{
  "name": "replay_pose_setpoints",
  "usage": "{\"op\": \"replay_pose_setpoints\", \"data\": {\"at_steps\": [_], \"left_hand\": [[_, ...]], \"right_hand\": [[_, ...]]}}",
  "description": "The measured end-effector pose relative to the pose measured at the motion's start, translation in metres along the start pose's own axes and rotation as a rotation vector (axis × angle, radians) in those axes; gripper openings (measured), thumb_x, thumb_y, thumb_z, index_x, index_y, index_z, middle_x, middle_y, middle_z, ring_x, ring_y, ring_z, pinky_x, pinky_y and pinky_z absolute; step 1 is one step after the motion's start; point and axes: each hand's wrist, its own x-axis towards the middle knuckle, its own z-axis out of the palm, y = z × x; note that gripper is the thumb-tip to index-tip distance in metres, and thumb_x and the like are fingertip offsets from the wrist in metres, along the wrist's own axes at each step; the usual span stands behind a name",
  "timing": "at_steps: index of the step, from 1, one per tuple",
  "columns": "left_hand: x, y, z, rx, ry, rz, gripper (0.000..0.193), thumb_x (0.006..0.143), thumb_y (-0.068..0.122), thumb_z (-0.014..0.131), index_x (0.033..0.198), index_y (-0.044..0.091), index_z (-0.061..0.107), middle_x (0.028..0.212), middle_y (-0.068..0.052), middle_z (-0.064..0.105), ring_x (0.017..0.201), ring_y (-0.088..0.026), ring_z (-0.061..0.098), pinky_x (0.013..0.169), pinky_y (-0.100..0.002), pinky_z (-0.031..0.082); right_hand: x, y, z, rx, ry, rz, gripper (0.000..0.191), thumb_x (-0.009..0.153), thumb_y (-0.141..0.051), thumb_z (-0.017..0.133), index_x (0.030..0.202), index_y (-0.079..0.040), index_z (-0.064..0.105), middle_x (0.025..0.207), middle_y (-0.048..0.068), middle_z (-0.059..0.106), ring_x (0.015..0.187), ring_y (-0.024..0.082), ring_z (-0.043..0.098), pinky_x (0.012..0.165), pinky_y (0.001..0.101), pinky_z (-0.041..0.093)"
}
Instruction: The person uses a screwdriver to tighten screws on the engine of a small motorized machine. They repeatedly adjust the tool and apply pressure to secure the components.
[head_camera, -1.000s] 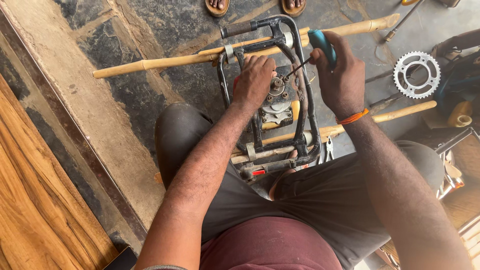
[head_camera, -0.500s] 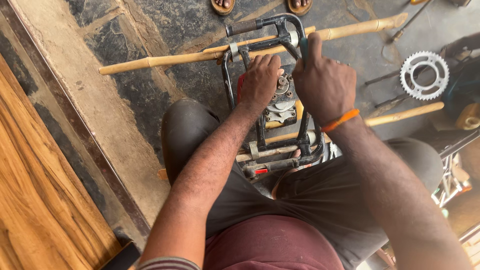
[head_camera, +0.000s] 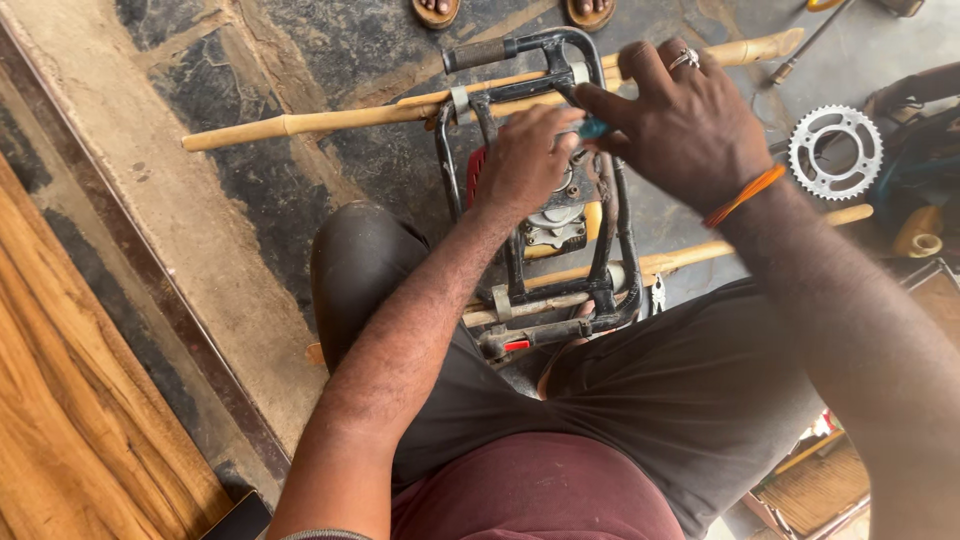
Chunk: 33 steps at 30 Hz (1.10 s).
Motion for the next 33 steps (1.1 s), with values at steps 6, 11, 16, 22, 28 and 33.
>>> {"op": "replay_pose_setpoints", "data": {"at_steps": [6, 11, 16, 22, 28, 33], "left_hand": [[0.007, 0.016, 0.009, 0.128, -0.235, 0.084, 0.019, 0.11, 0.026, 0.057, 0.109, 0.01, 0.068, 0.096, -0.009, 0.074, 0.1, -0.022, 0.074, 0.112, -0.055, 0.048], [0.005, 0.013, 0.007, -0.001, -0.201, 0.032, 0.019, 0.107, 0.021, 0.056, 0.119, 0.008, 0.063, 0.092, -0.01, 0.072, 0.09, -0.024, 0.075, 0.084, -0.049, 0.063], [0.003, 0.001, 0.022, -0.037, -0.139, 0.146, 0.018, 0.107, 0.018, 0.051, 0.119, 0.014, 0.064, 0.09, -0.007, 0.073, 0.088, -0.02, 0.075, 0.092, -0.048, 0.063], [-0.001, 0.0, 0.034, 0.061, 0.015, 0.148, 0.019, 0.109, 0.027, 0.054, 0.116, 0.013, 0.063, 0.089, -0.006, 0.074, 0.088, -0.019, 0.076, 0.098, -0.053, 0.06], [-0.005, 0.017, 0.021, -0.025, -0.063, 0.023, 0.023, 0.107, 0.028, 0.054, 0.121, 0.011, 0.062, 0.096, -0.007, 0.073, 0.086, -0.02, 0.075, 0.075, -0.04, 0.067], [-0.008, 0.026, 0.006, 0.048, -0.047, 0.046, 0.018, 0.107, 0.024, 0.063, 0.119, 0.011, 0.066, 0.099, -0.007, 0.073, 0.099, -0.024, 0.073, 0.092, -0.044, 0.062]], "right_hand": [[-0.004, -0.036, -0.012, 0.208, -0.275, 0.381, 0.036, 0.106, -0.035, 0.068, 0.138, -0.017, 0.063, 0.107, 0.014, 0.055, 0.082, 0.03, 0.068, 0.067, 0.0447, 0.058], [-0.023, -0.033, -0.003, 0.632, -0.097, 0.397, 0.055, 0.087, 0.002, 0.067, 0.138, -0.019, 0.062, 0.136, 0.02, 0.063, 0.111, 0.036, 0.07, 0.084, 0.0476, 0.06], [-0.051, -0.007, 0.014, 1.033, 0.019, 0.519, 0.059, 0.096, 0.0, 0.06, 0.152, -0.007, 0.043, 0.136, 0.018, 0.066, 0.125, 0.032, 0.065, 0.1, 0.0436, 0.055], [-0.059, -0.017, 0.041, 1.153, -0.054, 0.816, 0.042, 0.108, -0.015, 0.07, 0.148, -0.01, 0.058, 0.136, 0.011, 0.073, 0.123, 0.024, 0.073, 0.106, 0.0387, 0.059], [-0.064, -0.034, 0.011, 1.155, 0.089, 0.682, 0.068, 0.098, -0.02, 0.081, 0.154, -0.006, 0.046, 0.134, 0.015, 0.066, 0.122, 0.028, 0.067, 0.104, 0.0421, 0.056], [-0.033, -0.021, -0.008, 0.872, 0.037, 0.514, 0.062, 0.097, -0.018, 0.082, 0.15, -0.005, 0.051, 0.133, 0.018, 0.065, 0.114, 0.032, 0.068, 0.096, 0.0432, 0.056]]}}
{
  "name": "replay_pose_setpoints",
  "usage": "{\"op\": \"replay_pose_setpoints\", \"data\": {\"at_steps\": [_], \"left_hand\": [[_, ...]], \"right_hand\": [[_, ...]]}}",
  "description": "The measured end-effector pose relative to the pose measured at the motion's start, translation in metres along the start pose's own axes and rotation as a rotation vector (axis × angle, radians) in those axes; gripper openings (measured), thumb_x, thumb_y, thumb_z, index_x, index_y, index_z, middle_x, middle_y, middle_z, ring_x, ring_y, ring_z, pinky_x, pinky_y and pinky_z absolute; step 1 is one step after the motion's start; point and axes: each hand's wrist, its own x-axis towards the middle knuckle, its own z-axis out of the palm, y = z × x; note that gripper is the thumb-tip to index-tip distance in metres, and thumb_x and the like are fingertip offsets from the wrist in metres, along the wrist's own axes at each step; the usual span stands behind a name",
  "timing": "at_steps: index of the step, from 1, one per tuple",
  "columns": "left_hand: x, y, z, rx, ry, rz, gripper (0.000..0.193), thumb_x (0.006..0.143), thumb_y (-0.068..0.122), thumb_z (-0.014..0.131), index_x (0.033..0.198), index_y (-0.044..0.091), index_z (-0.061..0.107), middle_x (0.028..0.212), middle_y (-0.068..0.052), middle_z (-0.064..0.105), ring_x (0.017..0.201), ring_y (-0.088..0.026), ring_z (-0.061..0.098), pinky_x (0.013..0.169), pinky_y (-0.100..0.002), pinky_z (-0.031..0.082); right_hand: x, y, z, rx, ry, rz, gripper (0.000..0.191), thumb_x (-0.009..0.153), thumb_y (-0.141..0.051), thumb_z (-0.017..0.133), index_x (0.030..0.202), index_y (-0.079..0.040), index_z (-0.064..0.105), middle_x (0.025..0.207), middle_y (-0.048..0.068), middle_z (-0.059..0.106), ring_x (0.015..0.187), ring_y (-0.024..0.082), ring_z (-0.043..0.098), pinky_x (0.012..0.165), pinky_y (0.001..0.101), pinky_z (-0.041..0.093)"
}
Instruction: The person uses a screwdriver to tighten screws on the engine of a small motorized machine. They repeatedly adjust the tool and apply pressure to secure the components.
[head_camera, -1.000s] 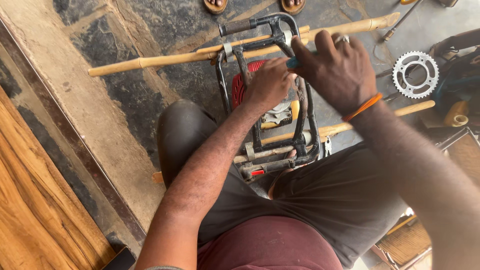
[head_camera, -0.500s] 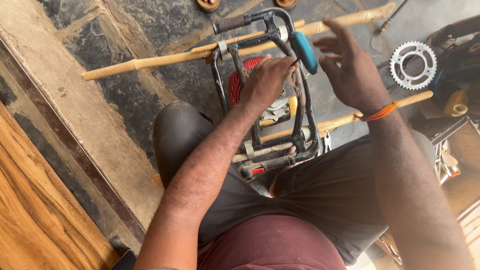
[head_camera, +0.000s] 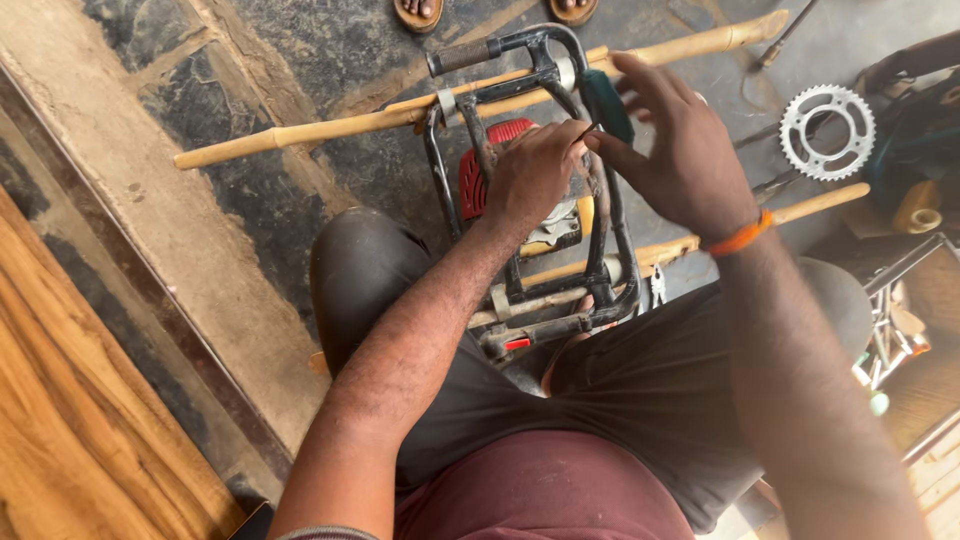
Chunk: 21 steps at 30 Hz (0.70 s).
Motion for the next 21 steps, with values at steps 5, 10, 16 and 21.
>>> {"op": "replay_pose_setpoints", "data": {"at_steps": [5, 10, 16, 21], "left_hand": [[0.003, -0.003, -0.012, 0.119, 0.007, 0.003, 0.025, 0.086, 0.027, 0.079, 0.105, 0.013, 0.07, 0.113, -0.007, 0.068, 0.117, -0.026, 0.061, 0.102, -0.05, 0.05], [0.002, -0.007, 0.001, 0.219, 0.002, -0.016, 0.024, 0.083, 0.025, 0.081, 0.101, 0.013, 0.07, 0.107, -0.006, 0.067, 0.109, -0.025, 0.063, 0.099, -0.057, 0.049], [0.003, -0.017, 0.015, 0.26, 0.011, -0.024, 0.024, 0.088, 0.023, 0.077, 0.105, 0.008, 0.068, 0.104, -0.009, 0.066, 0.105, -0.025, 0.066, 0.097, -0.053, 0.052], [0.0, -0.012, 0.02, 0.287, -0.027, -0.009, 0.032, 0.091, 0.022, 0.076, 0.111, 0.001, 0.063, 0.103, -0.012, 0.064, 0.104, -0.026, 0.066, 0.101, -0.048, 0.053]], "right_hand": [[0.02, -0.001, -0.004, -0.173, -0.083, -0.124, 0.039, 0.097, 0.0, 0.072, 0.134, -0.012, 0.072, 0.127, 0.007, 0.069, 0.119, 0.031, 0.067, 0.101, 0.0418, 0.056], [0.019, -0.004, 0.007, -0.206, 0.107, -0.152, 0.034, 0.091, 0.007, 0.067, 0.113, -0.017, 0.074, 0.138, 0.007, 0.061, 0.124, 0.031, 0.062, 0.103, 0.0428, 0.056], [0.011, -0.02, 0.026, -0.331, 0.144, 0.315, 0.057, 0.093, -0.037, 0.08, 0.135, -0.009, 0.054, 0.107, 0.013, 0.063, 0.092, 0.031, 0.067, 0.078, 0.0456, 0.054], [0.011, -0.016, 0.033, -0.222, 0.205, 0.158, 0.066, 0.094, -0.03, 0.087, 0.137, -0.004, 0.045, 0.106, 0.012, 0.07, 0.091, 0.03, 0.073, 0.075, 0.0428, 0.056]]}}
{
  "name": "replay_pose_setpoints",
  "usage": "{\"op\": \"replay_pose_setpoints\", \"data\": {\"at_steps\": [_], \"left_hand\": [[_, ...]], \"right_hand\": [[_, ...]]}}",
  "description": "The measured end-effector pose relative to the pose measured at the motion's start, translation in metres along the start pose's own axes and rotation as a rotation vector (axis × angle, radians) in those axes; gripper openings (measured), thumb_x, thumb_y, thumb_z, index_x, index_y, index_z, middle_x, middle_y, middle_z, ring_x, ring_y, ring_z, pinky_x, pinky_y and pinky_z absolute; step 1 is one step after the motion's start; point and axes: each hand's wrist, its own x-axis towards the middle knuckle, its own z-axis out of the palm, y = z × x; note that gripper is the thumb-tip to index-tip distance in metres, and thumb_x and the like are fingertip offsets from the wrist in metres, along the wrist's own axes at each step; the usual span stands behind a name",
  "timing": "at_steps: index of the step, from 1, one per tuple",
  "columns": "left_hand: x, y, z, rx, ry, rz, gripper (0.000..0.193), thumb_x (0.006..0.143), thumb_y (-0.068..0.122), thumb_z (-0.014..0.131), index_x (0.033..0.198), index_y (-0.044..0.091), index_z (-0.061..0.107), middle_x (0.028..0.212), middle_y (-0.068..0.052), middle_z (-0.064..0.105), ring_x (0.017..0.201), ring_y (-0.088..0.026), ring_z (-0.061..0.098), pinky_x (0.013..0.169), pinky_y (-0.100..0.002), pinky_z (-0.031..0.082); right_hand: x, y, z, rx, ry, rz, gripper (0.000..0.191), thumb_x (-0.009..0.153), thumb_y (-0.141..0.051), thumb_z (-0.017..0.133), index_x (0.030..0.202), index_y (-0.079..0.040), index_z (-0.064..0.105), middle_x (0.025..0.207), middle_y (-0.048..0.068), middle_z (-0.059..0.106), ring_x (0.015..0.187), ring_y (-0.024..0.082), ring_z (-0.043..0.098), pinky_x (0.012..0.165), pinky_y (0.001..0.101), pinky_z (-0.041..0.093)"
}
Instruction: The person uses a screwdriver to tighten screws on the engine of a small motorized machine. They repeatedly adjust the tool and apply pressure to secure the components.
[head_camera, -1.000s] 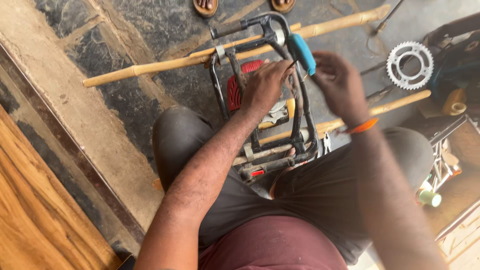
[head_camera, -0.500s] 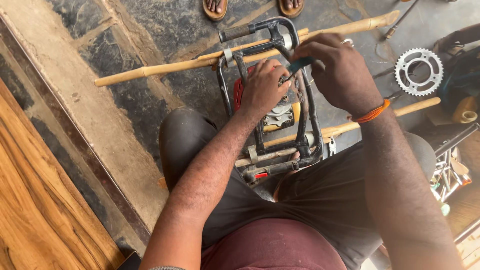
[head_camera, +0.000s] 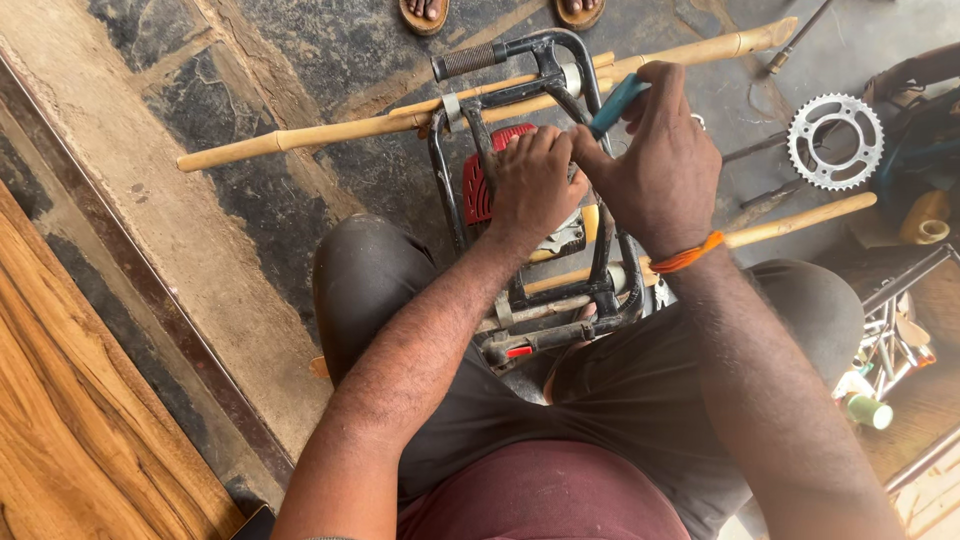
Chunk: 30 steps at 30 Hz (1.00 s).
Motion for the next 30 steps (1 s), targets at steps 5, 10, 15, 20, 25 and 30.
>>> {"op": "replay_pose_setpoints", "data": {"at_steps": [5, 10, 15, 20, 25, 30], "left_hand": [[-0.005, 0.001, -0.001, -0.01, 0.102, 0.036, 0.037, 0.086, 0.025, 0.079, 0.111, 0.006, 0.06, 0.109, -0.012, 0.061, 0.11, -0.028, 0.063, 0.105, -0.051, 0.049], [-0.005, 0.001, -0.001, 0.003, 0.113, 0.051, 0.033, 0.089, 0.021, 0.077, 0.113, 0.007, 0.06, 0.111, -0.011, 0.059, 0.114, -0.027, 0.061, 0.106, -0.05, 0.048], [-0.003, 0.004, -0.002, -0.011, 0.055, 0.003, 0.028, 0.092, 0.02, 0.075, 0.114, 0.007, 0.062, 0.111, -0.01, 0.059, 0.113, -0.026, 0.061, 0.104, -0.048, 0.048], [-0.004, 0.005, -0.003, 0.025, 0.098, 0.015, 0.035, 0.085, 0.022, 0.077, 0.114, 0.006, 0.063, 0.11, -0.011, 0.058, 0.111, -0.026, 0.06, 0.105, -0.05, 0.047], [-0.005, 0.007, 0.0, 0.02, 0.119, 0.019, 0.035, 0.084, 0.02, 0.077, 0.113, 0.005, 0.063, 0.108, -0.012, 0.057, 0.108, -0.026, 0.06, 0.103, -0.051, 0.047], [-0.007, 0.006, 0.002, 0.027, 0.132, 0.016, 0.03, 0.088, 0.016, 0.074, 0.115, 0.007, 0.062, 0.111, -0.01, 0.057, 0.11, -0.025, 0.06, 0.105, -0.049, 0.048]], "right_hand": [[0.008, 0.023, -0.015, -0.024, -0.249, -0.163, 0.059, 0.092, -0.003, 0.072, 0.147, -0.01, 0.055, 0.104, 0.015, 0.071, 0.094, 0.033, 0.072, 0.09, 0.0459, 0.056], [0.02, 0.019, -0.017, 0.131, -0.121, -0.223, 0.025, 0.092, 0.006, 0.064, 0.105, -0.013, 0.072, 0.121, 0.011, 0.071, 0.098, 0.03, 0.073, 0.085, 0.0415, 0.058], [0.014, 0.006, -0.021, -0.035, 0.056, -0.133, 0.027, 0.095, -0.008, 0.073, 0.121, -0.011, 0.068, 0.117, 0.015, 0.07, 0.094, 0.03, 0.074, 0.077, 0.0421, 0.058], [0.002, 0.004, -0.015, -0.025, -0.033, -0.058, 0.052, 0.093, -0.013, 0.08, 0.138, -0.006, 0.054, 0.104, 0.01, 0.073, 0.093, 0.027, 0.075, 0.073, 0.0409, 0.058], [0.014, 0.018, -0.013, -0.087, 0.026, -0.346, 0.038, 0.09, 0.003, 0.071, 0.118, -0.019, 0.06, 0.126, 0.008, 0.071, 0.104, 0.025, 0.072, 0.084, 0.0375, 0.059], [0.016, 0.01, -0.019, -0.201, 0.165, -0.205, 0.028, 0.1, -0.022, 0.08, 0.118, -0.018, 0.06, 0.129, 0.012, 0.065, 0.111, 0.023, 0.068, 0.087, 0.0355, 0.058]]}}
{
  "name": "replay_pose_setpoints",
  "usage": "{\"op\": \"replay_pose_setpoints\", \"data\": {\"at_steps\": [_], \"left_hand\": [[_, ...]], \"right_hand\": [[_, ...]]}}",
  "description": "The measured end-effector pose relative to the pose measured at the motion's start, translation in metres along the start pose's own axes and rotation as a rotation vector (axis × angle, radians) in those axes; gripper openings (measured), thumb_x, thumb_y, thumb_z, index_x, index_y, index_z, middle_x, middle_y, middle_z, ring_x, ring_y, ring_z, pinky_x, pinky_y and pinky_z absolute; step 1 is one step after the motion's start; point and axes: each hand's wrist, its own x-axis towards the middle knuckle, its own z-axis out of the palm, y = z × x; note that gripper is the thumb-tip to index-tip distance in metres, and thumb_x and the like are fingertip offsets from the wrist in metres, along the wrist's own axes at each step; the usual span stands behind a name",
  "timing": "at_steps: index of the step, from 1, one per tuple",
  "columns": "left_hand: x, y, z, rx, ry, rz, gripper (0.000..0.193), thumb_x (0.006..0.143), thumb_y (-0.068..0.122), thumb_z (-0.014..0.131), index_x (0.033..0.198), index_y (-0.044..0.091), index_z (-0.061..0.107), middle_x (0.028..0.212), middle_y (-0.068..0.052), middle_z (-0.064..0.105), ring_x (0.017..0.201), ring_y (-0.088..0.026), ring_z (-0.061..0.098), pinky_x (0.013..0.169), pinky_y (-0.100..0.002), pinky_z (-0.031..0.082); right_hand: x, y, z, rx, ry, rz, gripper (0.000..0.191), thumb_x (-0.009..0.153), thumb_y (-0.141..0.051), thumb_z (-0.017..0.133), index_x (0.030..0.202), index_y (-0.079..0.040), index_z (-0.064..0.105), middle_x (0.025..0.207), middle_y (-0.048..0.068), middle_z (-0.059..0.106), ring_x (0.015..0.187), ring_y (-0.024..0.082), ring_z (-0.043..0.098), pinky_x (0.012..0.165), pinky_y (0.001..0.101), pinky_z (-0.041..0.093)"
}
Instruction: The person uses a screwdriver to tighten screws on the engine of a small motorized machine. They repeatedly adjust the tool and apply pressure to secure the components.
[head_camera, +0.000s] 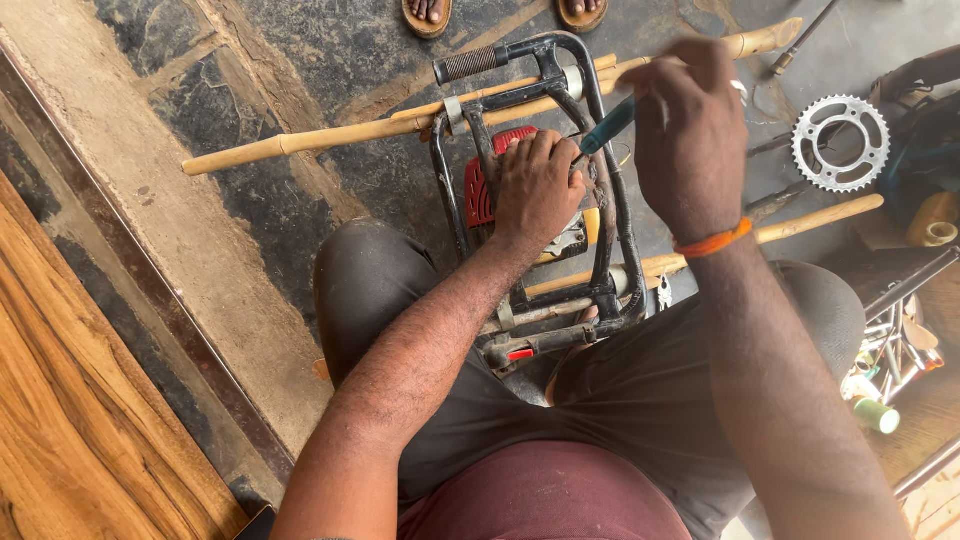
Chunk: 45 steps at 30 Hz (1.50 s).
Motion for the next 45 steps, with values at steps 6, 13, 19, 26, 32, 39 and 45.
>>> {"op": "replay_pose_setpoints", "data": {"at_steps": [6, 13, 19, 26, 32, 39, 45], "left_hand": [[-0.001, 0.0, 0.003, 0.015, -0.021, -0.009, 0.032, 0.087, 0.017, 0.074, 0.114, 0.005, 0.061, 0.11, -0.012, 0.057, 0.111, -0.026, 0.061, 0.107, -0.051, 0.046], [0.0, -0.001, 0.0, -0.003, -0.01, 0.01, 0.03, 0.087, 0.016, 0.073, 0.113, 0.007, 0.061, 0.111, -0.011, 0.057, 0.113, -0.026, 0.06, 0.109, -0.05, 0.046], [-0.001, -0.003, 0.004, -0.006, -0.016, 0.009, 0.028, 0.087, 0.016, 0.074, 0.11, 0.006, 0.06, 0.111, -0.012, 0.058, 0.111, -0.027, 0.06, 0.106, -0.049, 0.047], [-0.002, -0.005, 0.013, 0.011, 0.017, 0.0, 0.03, 0.087, 0.013, 0.072, 0.115, 0.005, 0.063, 0.111, -0.01, 0.059, 0.11, -0.025, 0.061, 0.107, -0.048, 0.048], [-0.003, -0.004, 0.013, -0.01, 0.033, 0.016, 0.027, 0.09, 0.014, 0.072, 0.114, 0.006, 0.064, 0.11, -0.01, 0.058, 0.111, -0.025, 0.061, 0.107, -0.049, 0.047], [-0.001, -0.005, 0.011, -0.024, -0.067, -0.035, 0.032, 0.088, 0.017, 0.074, 0.114, 0.002, 0.063, 0.11, -0.012, 0.059, 0.11, -0.028, 0.06, 0.105, -0.049, 0.047], [-0.001, -0.004, 0.01, -0.011, 0.032, 0.016, 0.031, 0.086, 0.019, 0.076, 0.111, 0.005, 0.063, 0.11, -0.011, 0.059, 0.111, -0.027, 0.06, 0.106, -0.05, 0.047]], "right_hand": [[-0.006, -0.028, -0.002, -0.017, -0.364, 0.427, 0.06, 0.095, -0.054, 0.076, 0.133, -0.014, 0.055, 0.084, 0.011, 0.072, 0.072, 0.024, 0.071, 0.064, 0.0396, 0.053], [-0.009, -0.003, 0.006, 0.298, -0.279, 0.067, 0.041, 0.099, -0.011, 0.07, 0.138, -0.008, 0.057, 0.116, 0.014, 0.073, 0.092, 0.032, 0.074, 0.08, 0.0437, 0.059], [0.003, 0.001, 0.006, 0.315, -0.095, -0.106, 0.03, 0.092, 0.008, 0.058, 0.105, -0.019, 0.064, 0.134, 0.021, 0.065, 0.11, 0.034, 0.072, 0.09, 0.0404, 0.06], [-0.006, -0.005, 0.001, 0.343, -0.235, 0.174, 0.028, 0.099, -0.007, 0.067, 0.126, -0.016, 0.065, 0.127, 0.007, 0.068, 0.113, 0.025, 0.069, 0.093, 0.0396, 0.057], [-0.007, 0.0, 0.0, 0.136, -0.141, -0.006, 0.027, 0.1, -0.016, 0.076, 0.126, -0.013, 0.069, 0.123, 0.012, 0.069, 0.109, 0.027, 0.068, 0.086, 0.0394, 0.057], [-0.003, -0.026, -0.003, -0.049, -0.278, 0.305, 0.05, 0.098, -0.049, 0.079, 0.127, -0.011, 0.066, 0.093, 0.01, 0.071, 0.079, 0.028, 0.071, 0.066, 0.0429, 0.053], [-0.002, -0.012, -0.001, 0.241, -0.254, 0.016, 0.052, 0.085, -0.006, 0.069, 0.136, -0.006, 0.058, 0.115, 0.011, 0.072, 0.093, 0.031, 0.071, 0.079, 0.0425, 0.057]]}}
